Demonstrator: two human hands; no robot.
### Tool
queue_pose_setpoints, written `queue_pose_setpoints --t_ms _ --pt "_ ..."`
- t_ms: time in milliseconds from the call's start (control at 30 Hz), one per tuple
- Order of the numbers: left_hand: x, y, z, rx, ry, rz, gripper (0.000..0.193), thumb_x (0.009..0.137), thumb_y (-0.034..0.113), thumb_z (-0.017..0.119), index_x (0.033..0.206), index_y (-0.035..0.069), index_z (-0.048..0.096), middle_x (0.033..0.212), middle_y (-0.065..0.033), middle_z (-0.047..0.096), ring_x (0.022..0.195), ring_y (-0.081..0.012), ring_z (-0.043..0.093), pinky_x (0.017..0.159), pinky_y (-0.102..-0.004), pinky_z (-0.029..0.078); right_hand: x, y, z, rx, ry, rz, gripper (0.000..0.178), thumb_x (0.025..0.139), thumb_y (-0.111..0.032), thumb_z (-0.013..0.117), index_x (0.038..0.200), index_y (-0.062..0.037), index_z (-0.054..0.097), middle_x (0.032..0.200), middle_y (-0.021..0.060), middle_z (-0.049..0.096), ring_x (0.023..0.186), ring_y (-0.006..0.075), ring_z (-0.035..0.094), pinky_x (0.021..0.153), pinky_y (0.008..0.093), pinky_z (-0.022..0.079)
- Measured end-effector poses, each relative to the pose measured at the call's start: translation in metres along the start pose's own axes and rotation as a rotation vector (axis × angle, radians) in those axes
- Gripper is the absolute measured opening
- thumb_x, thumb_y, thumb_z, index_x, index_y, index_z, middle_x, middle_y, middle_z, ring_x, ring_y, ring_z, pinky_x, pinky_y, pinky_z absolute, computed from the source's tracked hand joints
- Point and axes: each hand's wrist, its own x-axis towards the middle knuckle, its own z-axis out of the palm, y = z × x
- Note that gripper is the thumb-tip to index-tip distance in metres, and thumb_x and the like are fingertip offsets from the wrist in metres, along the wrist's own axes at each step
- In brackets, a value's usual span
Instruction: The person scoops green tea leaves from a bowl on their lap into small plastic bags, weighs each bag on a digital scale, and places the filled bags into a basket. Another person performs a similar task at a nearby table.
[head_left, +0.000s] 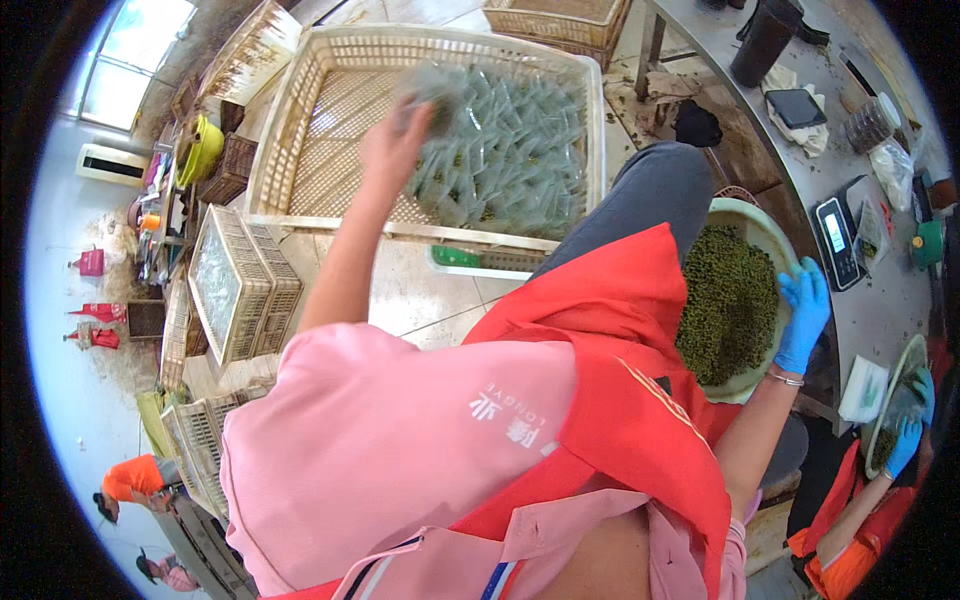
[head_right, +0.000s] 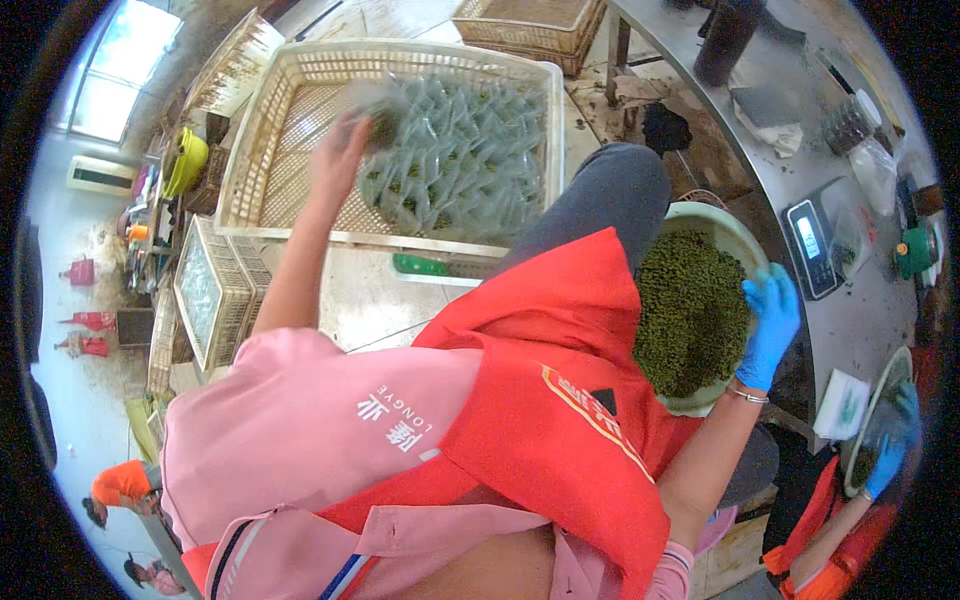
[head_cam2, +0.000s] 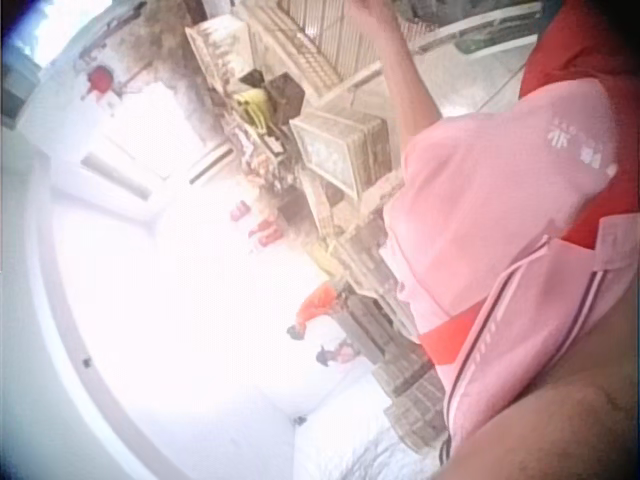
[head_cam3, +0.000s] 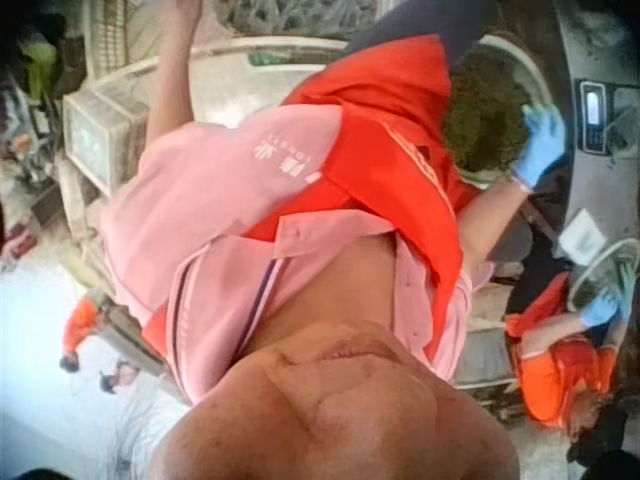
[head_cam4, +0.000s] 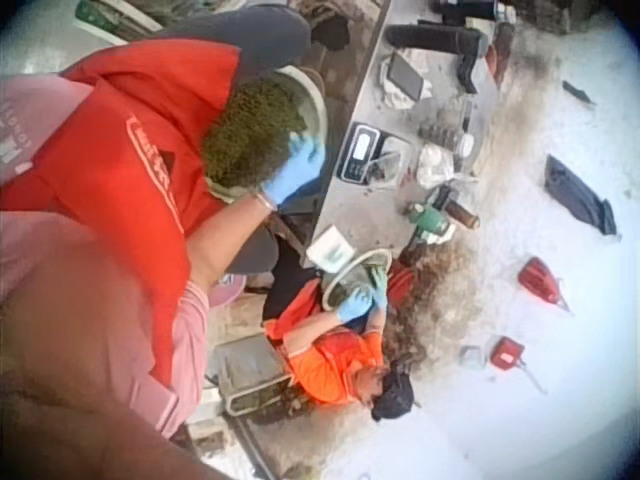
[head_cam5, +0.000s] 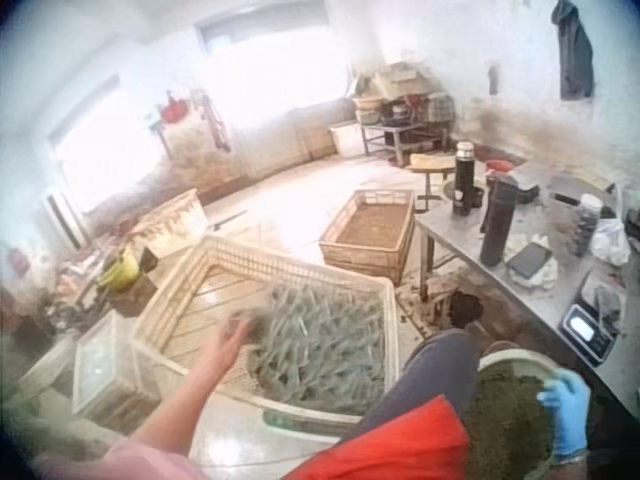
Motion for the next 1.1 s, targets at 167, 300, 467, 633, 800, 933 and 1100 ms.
queue_pose_setpoints --t_ms 167,300,467,633,800,933,1100 --pt "-0.04 -0.067 -0.038 0.705 -0.214 -0.285 0.046 0.091 0.042 0.041 0.11 0.005 0.061 0.089 -0.0179 0.067 0.083 -0.0352 0.065 0.071 -0.0466 0.049 -0.002 0.06 0.013 -0.302 -0.266 0.077 0.03 0.087 -0.016 0.058 0.111 0.002 0.058 0.092 0.0094 0.064 0.076 0.017 0.064 0.065 0.028 0.049" --pt "-0.05 -0.105 0.005 0.783 -0.427 -0.282 0.038 0.087 0.032 0.044 0.101 0.004 0.066 0.096 -0.0162 0.067 0.088 -0.0337 0.065 0.075 -0.0454 0.049 -0.01 0.105 0.017 -0.937 -0.326 -0.057 0.024 0.079 -0.02 0.066 0.09 0.0013 0.065 0.084 0.018 0.066 0.074 0.0326 0.065 0.068 0.0397 0.05" --pt "-0.05 -0.083 0.052 0.726 -0.8 -0.169 0.036 0.08 0.028 0.048 0.098 0.005 0.068 0.104 -0.0163 0.065 0.098 -0.0313 0.062 0.083 -0.0425 0.048 -0.053 0.125 0.042 -1.247 -0.456 0.038 0.037 0.073 -0.03 0.07 0.096 -0.0014 0.063 0.096 0.0189 0.065 0.089 0.0383 0.061 0.077 0.0455 0.049" --pt "-0.046 -0.081 0.039 0.687 -0.826 -0.085 0.061 0.072 0.062 0.058 0.103 0.01 0.067 0.102 -0.0133 0.066 0.097 -0.0285 0.062 0.082 -0.0409 0.047 -0.055 0.132 0.037 -0.998 -0.377 0.063 0.03 0.073 -0.022 0.07 0.091 -0.0011 0.059 0.085 0.0185 0.064 0.081 0.0373 0.061 0.07 0.0439 0.049" --pt "-0.049 0.034 0.036 0.464 -0.405 0.117 0.042 0.079 0.048 0.061 0.098 0.011 0.064 0.087 -0.0094 0.068 0.08 -0.0281 0.066 0.069 -0.0383 0.05 -0.042 0.088 0.013 -0.163 -0.147 0.247 0.016 0.079 -0.004 0.063 0.093 -0.003 0.058 0.073 0.0059 0.062 0.059 0.0188 0.063 0.054 0.0295 0.049" --pt "-0.068 0.138 0.085 -0.093 -0.322 0.546 0.02 0.082 0.025 0.063 0.097 0.012 0.064 0.081 -0.011 0.067 0.074 -0.0288 0.064 0.065 -0.0379 0.05 -0.048 0.071 -0.001 0.149 -0.085 0.263 0.013 0.081 -0.005 0.061 0.094 -0.0056 0.059 0.076 0.0033 0.062 0.06 0.0147 0.062 0.055 0.0262 0.049" --pt "-0.101 0.247 0.162 -0.63 -0.713 0.772 0.037 0.079 0.022 0.066 0.114 0.015 0.057 0.096 -0.0101 0.065 0.074 -0.0232 0.065 0.065 -0.0356 0.051 -0.051 0.034 -0.001 0.465 -0.159 0.223 0.015 0.085 -0.012 0.058 0.099 -0.0063 0.06 0.083 0.0051 0.064 0.067 0.0139 0.062 0.061 0.0259 0.049"
